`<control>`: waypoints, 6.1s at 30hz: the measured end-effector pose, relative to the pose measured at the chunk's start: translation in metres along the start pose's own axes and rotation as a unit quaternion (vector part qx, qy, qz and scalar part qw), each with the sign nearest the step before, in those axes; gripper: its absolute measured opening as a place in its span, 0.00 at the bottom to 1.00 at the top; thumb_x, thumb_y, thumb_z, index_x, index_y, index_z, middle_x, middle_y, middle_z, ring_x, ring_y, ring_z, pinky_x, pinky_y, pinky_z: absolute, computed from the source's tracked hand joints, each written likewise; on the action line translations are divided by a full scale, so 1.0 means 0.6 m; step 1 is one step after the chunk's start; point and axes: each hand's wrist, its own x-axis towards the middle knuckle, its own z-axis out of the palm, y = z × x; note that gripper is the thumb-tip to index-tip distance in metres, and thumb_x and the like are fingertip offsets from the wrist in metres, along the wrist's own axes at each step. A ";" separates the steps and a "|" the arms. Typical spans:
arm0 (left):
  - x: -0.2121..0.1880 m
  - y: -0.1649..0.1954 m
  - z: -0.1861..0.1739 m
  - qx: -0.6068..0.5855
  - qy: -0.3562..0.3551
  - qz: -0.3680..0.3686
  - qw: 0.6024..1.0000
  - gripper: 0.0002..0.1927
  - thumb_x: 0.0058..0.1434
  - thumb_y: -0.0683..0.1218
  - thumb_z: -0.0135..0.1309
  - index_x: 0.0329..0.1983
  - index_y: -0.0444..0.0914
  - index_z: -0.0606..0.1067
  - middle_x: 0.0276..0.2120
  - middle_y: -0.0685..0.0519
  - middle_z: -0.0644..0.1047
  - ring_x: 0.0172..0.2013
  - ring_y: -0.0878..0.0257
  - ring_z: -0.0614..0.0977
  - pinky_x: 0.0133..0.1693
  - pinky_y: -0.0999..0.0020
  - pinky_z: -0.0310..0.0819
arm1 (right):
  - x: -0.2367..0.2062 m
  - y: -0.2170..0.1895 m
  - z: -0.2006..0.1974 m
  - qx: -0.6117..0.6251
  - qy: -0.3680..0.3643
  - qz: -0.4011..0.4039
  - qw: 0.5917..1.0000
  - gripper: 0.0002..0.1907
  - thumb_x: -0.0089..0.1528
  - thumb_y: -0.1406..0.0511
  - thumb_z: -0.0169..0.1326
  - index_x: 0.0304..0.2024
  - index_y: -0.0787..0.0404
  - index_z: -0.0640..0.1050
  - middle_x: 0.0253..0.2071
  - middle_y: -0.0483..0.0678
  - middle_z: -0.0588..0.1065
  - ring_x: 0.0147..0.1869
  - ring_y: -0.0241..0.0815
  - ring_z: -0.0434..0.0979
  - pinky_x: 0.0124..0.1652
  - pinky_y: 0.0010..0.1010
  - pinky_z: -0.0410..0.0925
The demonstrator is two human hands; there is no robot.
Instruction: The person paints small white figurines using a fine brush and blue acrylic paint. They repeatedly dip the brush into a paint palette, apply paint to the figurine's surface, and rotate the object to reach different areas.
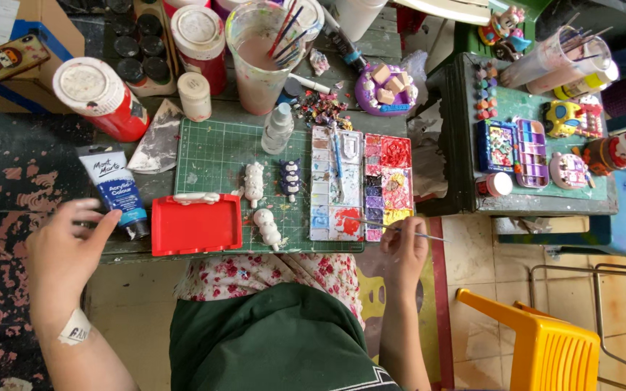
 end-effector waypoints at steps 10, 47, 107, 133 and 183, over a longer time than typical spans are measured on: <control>0.018 -0.015 0.021 -0.001 0.083 0.015 0.996 0.19 0.72 0.54 0.64 0.53 0.35 0.78 0.39 0.48 0.82 0.32 0.61 0.82 0.39 0.64 0.74 | -0.019 0.027 0.017 -0.179 -0.053 0.000 0.982 0.03 0.68 0.72 0.55 0.42 0.64 0.73 0.31 0.44 0.74 0.30 0.29 0.70 0.30 0.20 0.62; -0.105 0.133 0.201 0.195 -0.085 0.378 0.901 0.42 0.47 0.63 0.65 0.62 0.39 0.71 0.56 0.51 0.71 0.62 0.54 0.67 0.64 0.41 0.49 | -0.032 -0.019 0.073 -0.427 -0.149 -0.113 0.885 0.09 0.63 0.71 0.59 0.45 0.64 0.74 0.33 0.48 0.80 0.32 0.34 0.78 0.33 0.25 0.70; -0.127 0.075 0.198 -0.429 -0.148 0.121 0.883 0.22 0.64 0.35 0.57 0.61 0.31 0.72 0.50 0.47 0.80 0.51 0.64 0.83 0.53 0.70 0.78 | -0.035 -0.025 0.047 -0.361 -0.147 -0.127 0.912 0.07 0.66 0.74 0.52 0.47 0.65 0.77 0.34 0.48 0.80 0.35 0.33 0.80 0.35 0.25 0.72; -0.177 0.098 0.256 -0.618 -0.261 0.021 0.741 0.23 0.68 0.41 0.54 0.66 0.31 0.68 0.55 0.48 0.77 0.54 0.62 0.79 0.53 0.66 0.77 | -0.090 -0.024 0.080 0.082 -0.235 0.032 0.968 0.03 0.71 0.71 0.44 0.47 0.64 0.67 0.43 0.56 0.75 0.34 0.45 0.78 0.35 0.34 0.72; -0.194 0.127 0.233 -0.597 -0.303 0.054 0.741 0.22 0.70 0.42 0.54 0.64 0.29 0.69 0.52 0.48 0.78 0.53 0.64 0.80 0.57 0.66 0.76 | -0.063 -0.043 0.031 0.031 -0.252 -0.119 0.960 0.05 0.72 0.72 0.48 0.50 0.63 0.67 0.41 0.56 0.77 0.33 0.40 0.78 0.32 0.31 0.74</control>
